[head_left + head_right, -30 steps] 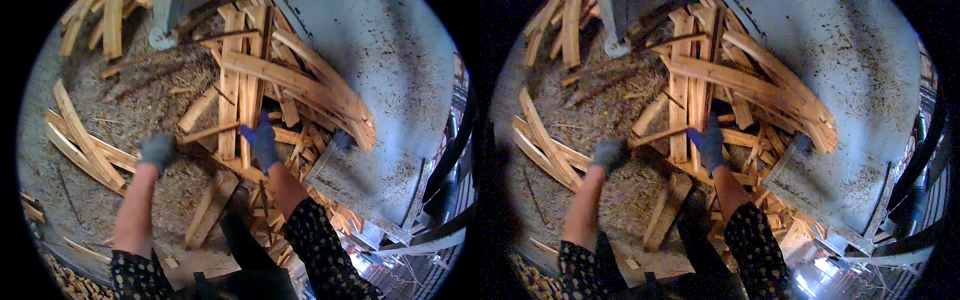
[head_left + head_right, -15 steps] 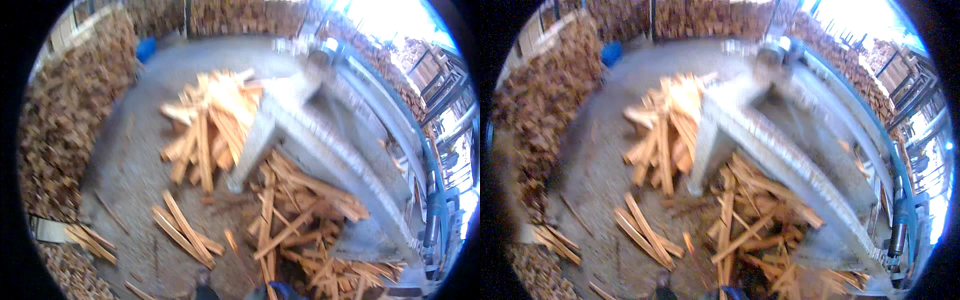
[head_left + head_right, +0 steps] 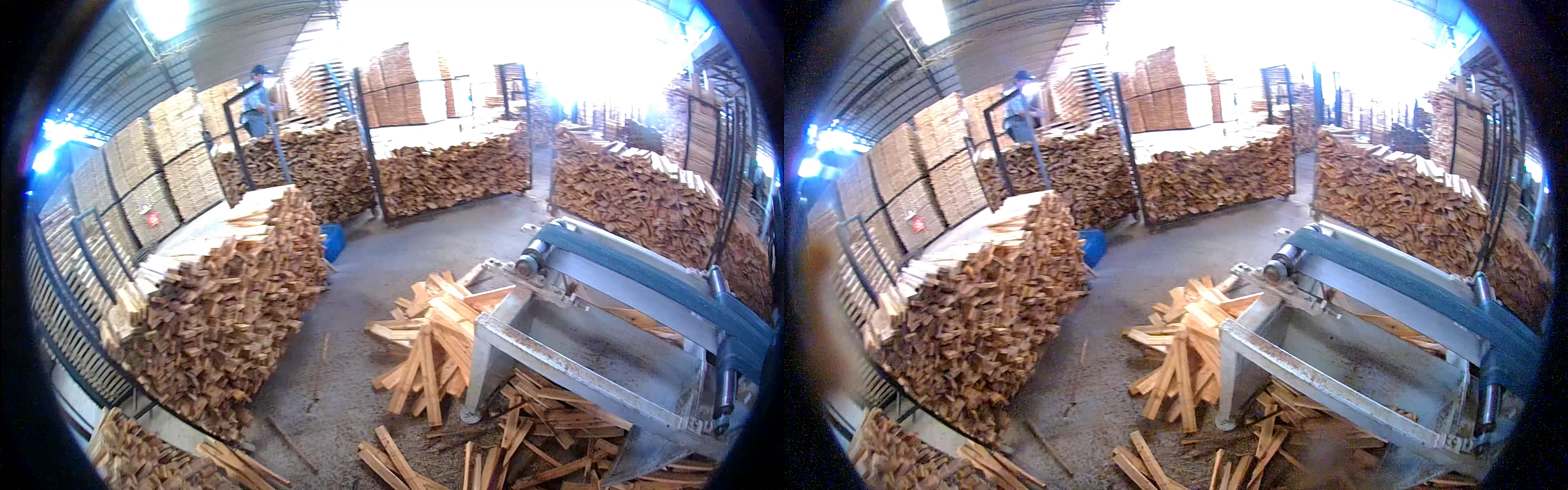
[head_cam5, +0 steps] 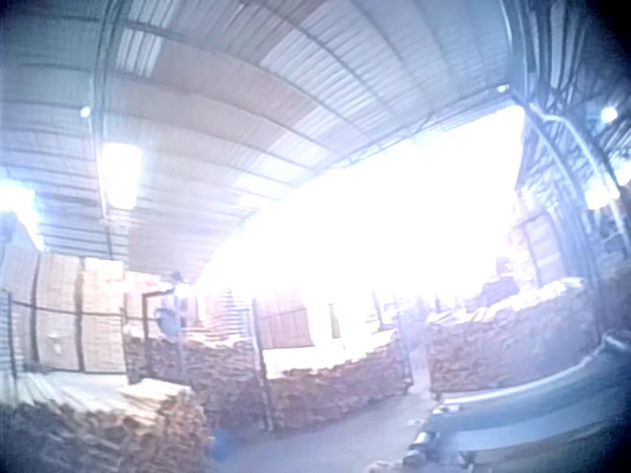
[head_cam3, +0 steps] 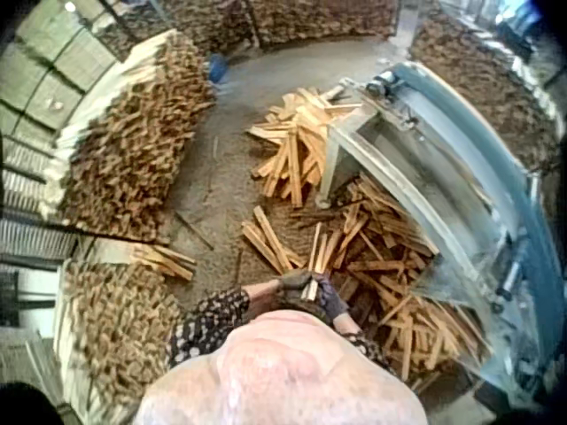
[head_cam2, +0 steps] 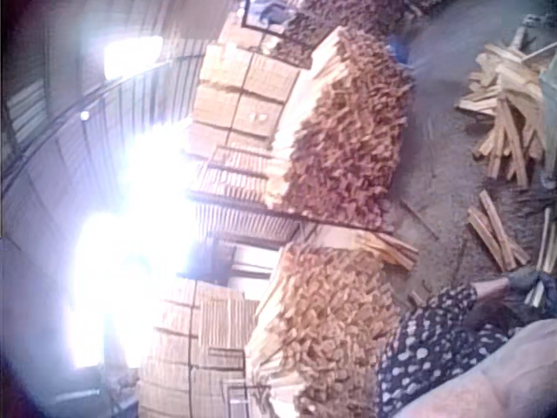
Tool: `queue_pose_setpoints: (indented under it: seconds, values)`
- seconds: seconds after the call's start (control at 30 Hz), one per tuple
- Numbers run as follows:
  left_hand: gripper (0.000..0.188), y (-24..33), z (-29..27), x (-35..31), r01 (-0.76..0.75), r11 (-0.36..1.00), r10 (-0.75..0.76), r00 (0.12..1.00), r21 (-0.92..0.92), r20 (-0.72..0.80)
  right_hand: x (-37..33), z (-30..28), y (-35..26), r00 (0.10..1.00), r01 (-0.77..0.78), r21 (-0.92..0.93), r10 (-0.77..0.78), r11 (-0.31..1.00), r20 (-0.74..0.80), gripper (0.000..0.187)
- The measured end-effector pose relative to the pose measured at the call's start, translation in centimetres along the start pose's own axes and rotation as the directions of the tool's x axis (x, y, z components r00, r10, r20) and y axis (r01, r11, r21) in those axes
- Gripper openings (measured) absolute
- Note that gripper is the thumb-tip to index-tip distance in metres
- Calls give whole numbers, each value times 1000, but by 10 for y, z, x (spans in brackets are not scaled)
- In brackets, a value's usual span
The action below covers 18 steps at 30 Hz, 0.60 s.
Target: The person picks up bundles of wooden planks from a conveyor belt and stacks them onto a growing pile in a warehouse. The person repeatedly gathers planks, carries them a short distance, and places them on the stack.
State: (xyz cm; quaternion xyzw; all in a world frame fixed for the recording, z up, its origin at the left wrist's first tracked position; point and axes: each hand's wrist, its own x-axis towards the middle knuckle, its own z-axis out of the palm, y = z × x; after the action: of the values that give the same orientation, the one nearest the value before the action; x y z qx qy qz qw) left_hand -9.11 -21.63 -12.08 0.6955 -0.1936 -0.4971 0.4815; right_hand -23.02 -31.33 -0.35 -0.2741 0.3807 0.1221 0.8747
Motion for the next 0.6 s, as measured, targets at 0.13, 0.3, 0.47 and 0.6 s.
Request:
queue_pose_setpoints:
  seconds: [0.13,0.3,0.47,0.6]
  values:
    - [43,20,3,5,-10,994,3,998,110,68,-19,-23,0,997,76,159,-75,984,-12,36]
    - [42,5,25,-23,8,958,-64,980,285,187,-68,-68,58,991,112,556,-137,824,3,38]
    - [41,9,19,-4,-82,827,-136,930,556,340,-119,-92,75,910,278,744,-414,608,-2,32]
    - [41,-12,58,31,-720,220,-136,645,658,752,-158,-120,104,859,410,911,-354,41,-370,36]
